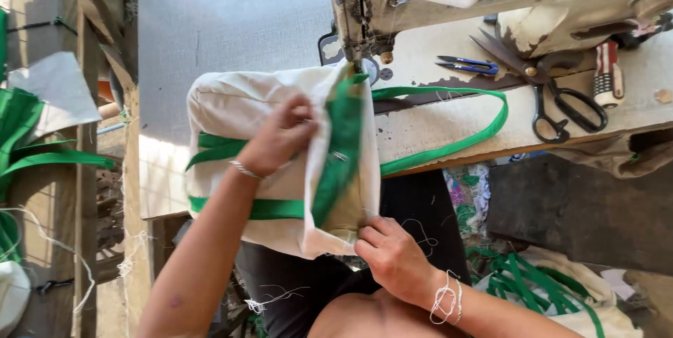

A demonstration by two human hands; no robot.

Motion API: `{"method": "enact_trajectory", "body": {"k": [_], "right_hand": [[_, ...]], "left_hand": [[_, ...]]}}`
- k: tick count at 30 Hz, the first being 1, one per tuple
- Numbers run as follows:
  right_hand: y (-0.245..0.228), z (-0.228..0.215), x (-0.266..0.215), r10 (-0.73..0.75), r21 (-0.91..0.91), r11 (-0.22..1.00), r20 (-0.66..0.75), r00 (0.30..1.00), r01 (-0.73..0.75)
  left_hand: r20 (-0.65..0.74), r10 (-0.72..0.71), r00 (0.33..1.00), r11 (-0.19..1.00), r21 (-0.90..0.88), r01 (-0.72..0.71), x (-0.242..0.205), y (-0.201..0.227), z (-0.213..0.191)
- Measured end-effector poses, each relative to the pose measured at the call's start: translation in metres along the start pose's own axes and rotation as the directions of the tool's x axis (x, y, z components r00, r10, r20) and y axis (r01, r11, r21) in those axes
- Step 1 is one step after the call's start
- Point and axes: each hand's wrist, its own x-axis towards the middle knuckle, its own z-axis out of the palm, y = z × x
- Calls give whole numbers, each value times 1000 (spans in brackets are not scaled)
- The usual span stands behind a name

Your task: The person is sewing green straps onto a white tote bag using an industrial sewing machine, carefully aligning the fabric before each stitch.

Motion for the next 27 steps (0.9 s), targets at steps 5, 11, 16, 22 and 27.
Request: {"method": "enact_trajectory", "body": {"k": [5,11,16,22,27], "right_hand": [[-2,-7,1,-8,-1,1000,38,999,8],[1,-9,-5,4,28,1000,49,999,-5],[2,-13,-4,-15,38,999,74,997,12],[1,-13,1,-31,38,999,79,996,28],[0,-16,4,-21,18,1000,93,995,20]], "left_hand": [[-128,65,990,379,921,95,25,22,50],[-1,72,997,-69,998,6,28,32,61],[45,-188,981,48,998,-36,22,45,75],[-88,-238,967,40,994,100,25,57,60],[250,98,963,-28,968,-249,21,27,52]]}}
